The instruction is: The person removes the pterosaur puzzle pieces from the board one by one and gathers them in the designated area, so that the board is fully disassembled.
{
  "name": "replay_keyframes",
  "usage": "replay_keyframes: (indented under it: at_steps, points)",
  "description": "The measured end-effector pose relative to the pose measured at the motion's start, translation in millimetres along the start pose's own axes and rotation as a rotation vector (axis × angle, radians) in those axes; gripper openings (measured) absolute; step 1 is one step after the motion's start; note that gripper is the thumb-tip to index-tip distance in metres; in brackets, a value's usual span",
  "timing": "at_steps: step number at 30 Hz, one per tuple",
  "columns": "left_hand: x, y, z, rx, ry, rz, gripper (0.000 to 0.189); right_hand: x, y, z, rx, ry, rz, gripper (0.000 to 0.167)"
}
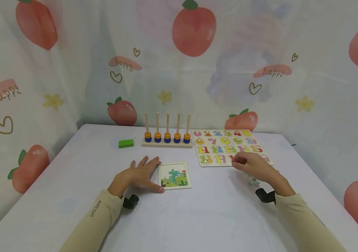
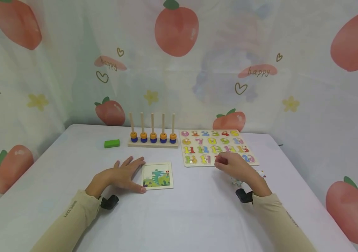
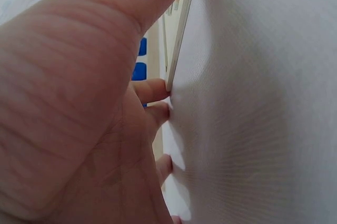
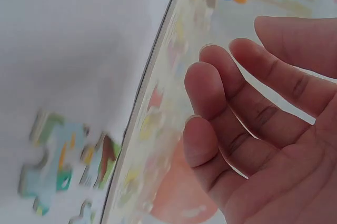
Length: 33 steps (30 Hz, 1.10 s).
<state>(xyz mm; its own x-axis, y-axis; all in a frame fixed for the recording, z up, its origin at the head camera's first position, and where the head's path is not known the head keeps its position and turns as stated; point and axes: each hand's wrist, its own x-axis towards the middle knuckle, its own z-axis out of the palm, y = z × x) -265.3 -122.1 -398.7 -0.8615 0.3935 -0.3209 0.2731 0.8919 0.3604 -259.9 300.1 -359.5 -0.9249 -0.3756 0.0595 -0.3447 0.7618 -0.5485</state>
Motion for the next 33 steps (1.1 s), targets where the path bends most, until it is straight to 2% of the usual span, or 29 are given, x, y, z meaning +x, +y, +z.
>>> replay_keyframes:
  at_steps: [3,9,16,30,33]
  points:
    - [0.6,-1.0,0.8,0.0,0.002,0.0,0.116,6.9,-9,5,0.006,-0.01,-0.039,0.008]
    - [-0.4,0.1,0.1,-0.001,0.006,0.0,0.115,19.6,-29,16,0.035,-0.042,-0.057,0.015]
    - [-2.5,2.4,-1.3,-0.004,0.008,0.007,0.114,32.3,-49,32,0.039,-0.064,-0.137,0.016]
    - [-1.1,2.7,-0.5,0.006,0.0,-0.013,0.115,56.8,-88,64,0.087,-0.148,-0.222,0.019]
    - [-0.3,3.1,-0.7,0.003,-0.001,-0.011,0.115,61.3,-95,70,0.1,-0.166,-0.217,0.02]
